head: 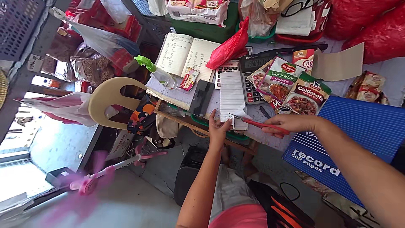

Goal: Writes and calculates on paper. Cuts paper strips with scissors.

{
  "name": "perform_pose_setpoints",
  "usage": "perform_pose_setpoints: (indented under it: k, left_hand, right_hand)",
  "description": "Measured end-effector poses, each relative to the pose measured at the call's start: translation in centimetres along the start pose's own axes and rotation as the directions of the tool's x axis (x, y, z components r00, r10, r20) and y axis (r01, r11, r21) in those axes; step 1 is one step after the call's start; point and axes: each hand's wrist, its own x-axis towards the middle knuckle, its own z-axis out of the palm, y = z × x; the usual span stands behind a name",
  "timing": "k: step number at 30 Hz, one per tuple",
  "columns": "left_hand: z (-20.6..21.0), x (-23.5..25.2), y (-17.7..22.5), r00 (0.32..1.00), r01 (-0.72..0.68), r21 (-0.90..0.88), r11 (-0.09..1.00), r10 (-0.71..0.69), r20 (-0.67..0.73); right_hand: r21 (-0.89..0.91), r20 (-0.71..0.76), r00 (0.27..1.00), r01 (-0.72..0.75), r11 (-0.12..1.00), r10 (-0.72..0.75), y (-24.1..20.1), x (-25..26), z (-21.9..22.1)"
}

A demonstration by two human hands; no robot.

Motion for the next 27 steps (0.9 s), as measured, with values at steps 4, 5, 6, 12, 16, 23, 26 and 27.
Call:
perform_pose_setpoints:
  k: [4, 5, 6, 12, 16, 23, 26, 27]
  left_hand:
    - [-0.1, -0.1, 0.0, 0.997, -0.001, -0.013, 1.000, 0.000, -0.074]
    - [-0.2, -0.1, -0.1, 0.996, -0.004, -0.011, 1.000, 0.003, -0.087]
    - [-0.3, 0.0, -0.2, 0.996, -0.007, -0.012, 1.000, 0.006, -0.094]
    - [-0.5, 0.2, -0.5, 0.993, -0.056, 0.025, 0.998, 0.058, -0.106]
    - [-0.4, 0.1, -0.4, 0.990, -0.091, 0.065, 0.994, 0.097, -0.098]
    - [-0.3, 0.0, -0.2, 0.992, -0.073, 0.057, 0.996, 0.079, -0.098]
    - [-0.3, 0.0, -0.2, 0.992, -0.066, 0.055, 0.996, 0.071, -0.101]
    - [-0.3, 0.0, -0.1, 0.993, -0.059, 0.054, 0.997, 0.064, -0.103]
  right_hand:
    - [-0.035, 0.068, 0.998, -0.001, 0.999, 0.004, -0.4, -0.2, -1.7]
    - [-0.051, 0.093, 0.996, -0.004, 0.999, 0.008, -0.4, -0.5, -1.8]
    - [-0.074, 0.126, 0.992, -0.007, 0.997, 0.016, -0.4, -1.0, -1.7]
    - [-0.136, 0.177, 0.983, 0.071, 0.988, -0.046, -1.1, -6.2, -1.6]
    - [0.036, 0.062, 0.985, 0.158, 0.987, -0.160, -1.8, -6.7, -4.2]
    - [0.086, 0.124, 0.992, 0.015, 0.996, -0.026, -1.2, -1.8, -5.4]
    - [0.106, 0.167, 0.986, 0.006, 0.994, -0.024, -0.5, -1.1, -5.6]
    - [0.102, 0.179, 0.984, -0.002, 0.995, -0.017, -0.5, -0.9, -5.6]
